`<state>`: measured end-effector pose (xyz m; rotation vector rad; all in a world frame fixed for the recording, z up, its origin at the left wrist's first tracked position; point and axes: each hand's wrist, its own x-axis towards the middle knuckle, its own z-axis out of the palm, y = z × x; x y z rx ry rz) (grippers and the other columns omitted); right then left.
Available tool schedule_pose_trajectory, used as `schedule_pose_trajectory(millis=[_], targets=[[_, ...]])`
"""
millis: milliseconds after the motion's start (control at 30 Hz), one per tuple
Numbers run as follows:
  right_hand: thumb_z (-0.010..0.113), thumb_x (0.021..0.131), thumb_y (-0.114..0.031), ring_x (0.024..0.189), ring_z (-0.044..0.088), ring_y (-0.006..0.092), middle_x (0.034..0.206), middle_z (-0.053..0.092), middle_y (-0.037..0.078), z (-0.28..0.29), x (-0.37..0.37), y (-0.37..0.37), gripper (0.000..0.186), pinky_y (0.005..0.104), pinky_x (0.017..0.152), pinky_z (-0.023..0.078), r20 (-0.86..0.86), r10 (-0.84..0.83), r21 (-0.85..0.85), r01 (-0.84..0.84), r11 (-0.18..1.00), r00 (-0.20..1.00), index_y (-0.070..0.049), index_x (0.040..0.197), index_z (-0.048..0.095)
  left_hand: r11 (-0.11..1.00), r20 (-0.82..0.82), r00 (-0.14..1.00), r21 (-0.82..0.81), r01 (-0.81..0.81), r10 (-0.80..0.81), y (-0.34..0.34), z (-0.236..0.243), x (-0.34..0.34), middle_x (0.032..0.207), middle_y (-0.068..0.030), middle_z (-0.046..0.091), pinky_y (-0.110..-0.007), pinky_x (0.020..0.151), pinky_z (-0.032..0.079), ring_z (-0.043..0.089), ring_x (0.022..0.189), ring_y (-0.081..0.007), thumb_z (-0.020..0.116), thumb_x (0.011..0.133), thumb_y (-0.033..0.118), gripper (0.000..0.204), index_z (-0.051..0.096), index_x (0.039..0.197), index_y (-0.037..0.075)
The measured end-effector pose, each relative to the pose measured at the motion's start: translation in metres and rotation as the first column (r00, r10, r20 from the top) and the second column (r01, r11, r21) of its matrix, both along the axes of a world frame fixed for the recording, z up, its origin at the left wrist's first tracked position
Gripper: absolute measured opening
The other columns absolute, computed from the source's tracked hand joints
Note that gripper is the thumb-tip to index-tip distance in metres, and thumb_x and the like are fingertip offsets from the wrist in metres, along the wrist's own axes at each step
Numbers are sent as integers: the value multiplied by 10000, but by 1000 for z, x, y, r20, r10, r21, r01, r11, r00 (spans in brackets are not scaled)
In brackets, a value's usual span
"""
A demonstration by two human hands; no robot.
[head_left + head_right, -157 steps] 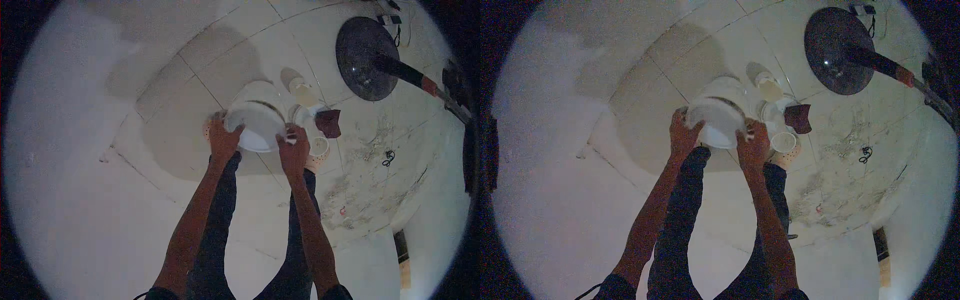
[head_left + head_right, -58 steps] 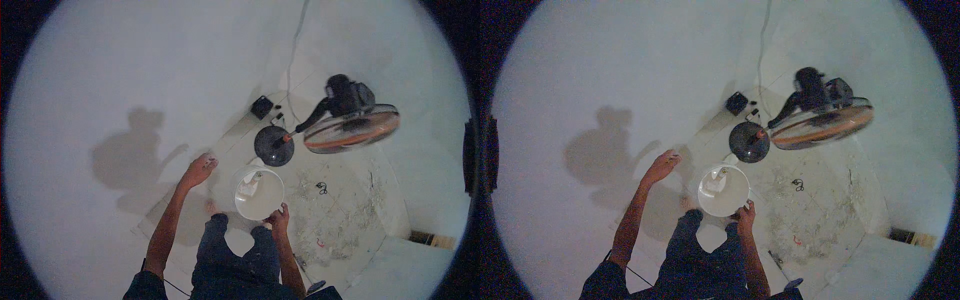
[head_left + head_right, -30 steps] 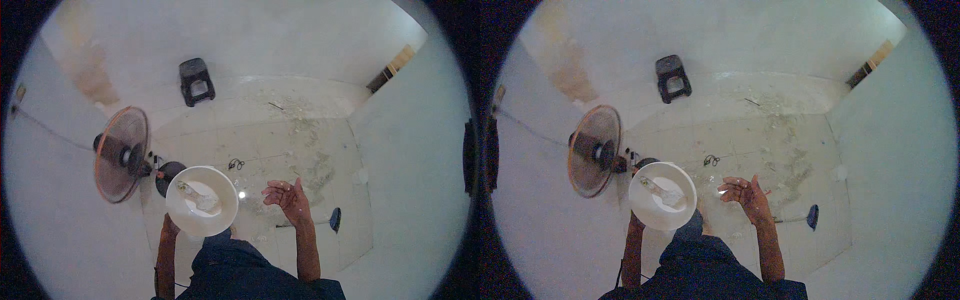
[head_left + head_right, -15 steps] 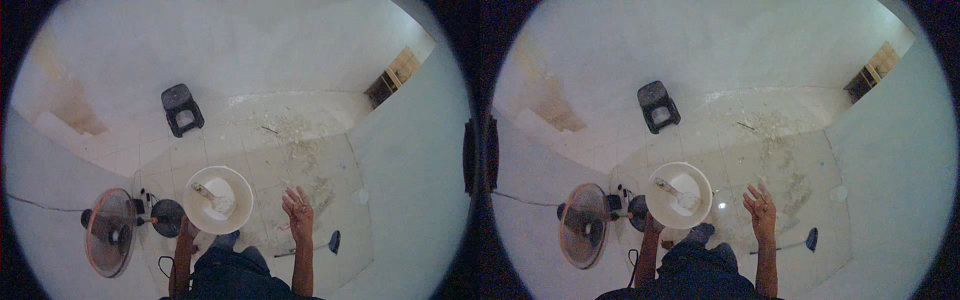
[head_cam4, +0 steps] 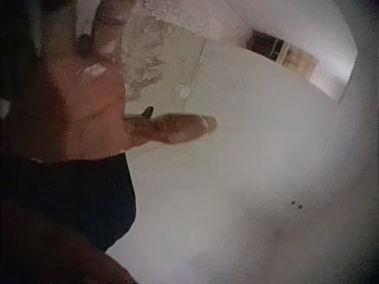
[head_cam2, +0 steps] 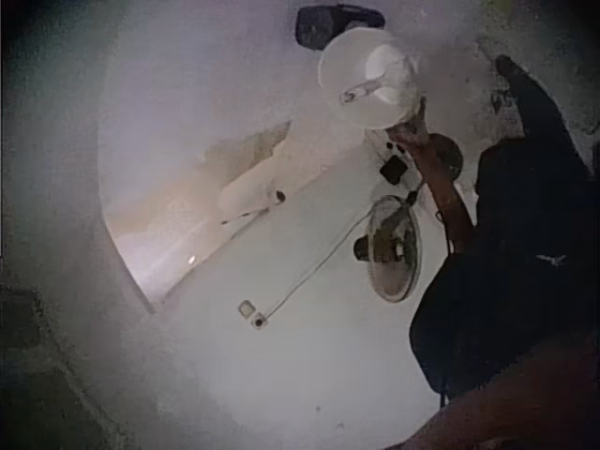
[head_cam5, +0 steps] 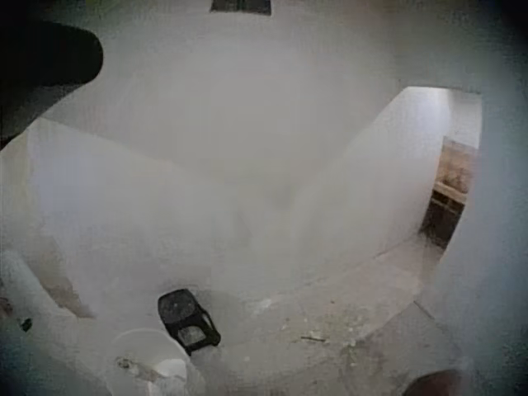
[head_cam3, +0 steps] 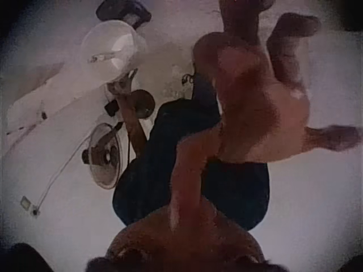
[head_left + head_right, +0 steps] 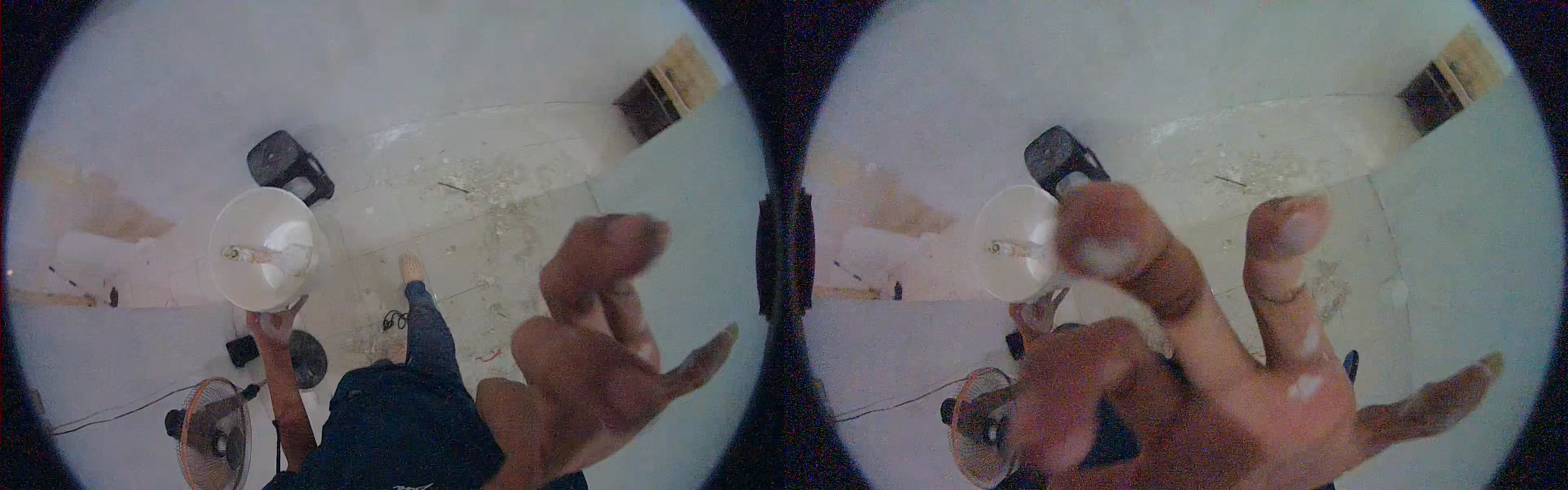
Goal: The person sweeps the floor with a broom, sands the tiles with sandpaper, and scrapes the surface with a scraper. The person then opens a bucket and picks up a container with a spatula inside.
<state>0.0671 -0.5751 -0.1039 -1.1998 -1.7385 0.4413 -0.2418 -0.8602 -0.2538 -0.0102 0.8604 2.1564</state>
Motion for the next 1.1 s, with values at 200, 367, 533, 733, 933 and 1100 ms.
schedule_pose_trajectory(millis=[200, 367, 533, 733, 933, 1100], targets=[[452, 784, -32, 747, 532, 304, 866, 521, 169, 24, -92, 147, 187, 407, 672, 459, 272, -795, 812, 314, 492, 542, 63, 941, 484, 989, 38, 994, 101, -108, 105, 57, -14, -53, 1377, -157, 256, -654, 962, 190, 240, 1254, -390, 482, 770, 414, 684, 258, 1333, 97], [458, 796, -20, 799, 556, 315, 921, 539, 195, -10, -166, 185, 294, 412, 735, 484, 531, -768, 827, -21, 562, 357, 100, 1065, 453, 969, 61, 971, 82, -234, 230, 92, -33, -74, 1384, -153, 244, -654, 965, 176, 231, 1257, -390, 489, 756, 424, 702, 256, 1336, 102], [468, 791, -19, 877, 536, 340, 961, 528, 209, -47, -230, 197, 302, 429, 811, 461, 640, -667, 719, 11, 695, 382, 101, 1067, 452, 935, 88, 935, 66, -350, 344, 98, -41, -95, 1391, -149, 233, -655, 969, 163, 223, 1261, -391, 497, 743, 434, 721, 254, 1338, 107], [478, 787, -54, 944, 498, 350, 1003, 488, 210, -29, -341, 183, 303, 443, 853, 434, 561, -659, 696, 146, 703, 500, 85, 1055, 446, 915, 67, 915, 39, -401, 398, 115, -39, -173, 1397, -144, 221, -659, 970, 154, 211, 1265, -395, 511, 724, 460, 755, 245, 1345, 121], [486, 802, -146, 994, 442, 323, 1098, 398, 189, 28, -393, 189, 384, 452, 866, 412, 304, -952, 943, -136, 304, -25, 52, 1117, 390, 884, 58, 885, -108, -455, 462, 114, -20, -253, 1393, -149, 219, -655, 971, 157, 201, 1266, -401, 548, 705, 476, 793, 238, 1348, 132], [492, 814, -223, 1036, 396, 300, 1178, 323, 171, 74, -433, 193, 457, 460, 876, 393, -142, -922, 871, -487, 57, -361, 25, 1168, 344, 839, 290, 794, -73, -539, 535, 86, -16, -318, 1382, -163, 231, -652, 974, 158, 205, 1262, -395, 550, 703, 460, 777, 263, 1337, 113]])
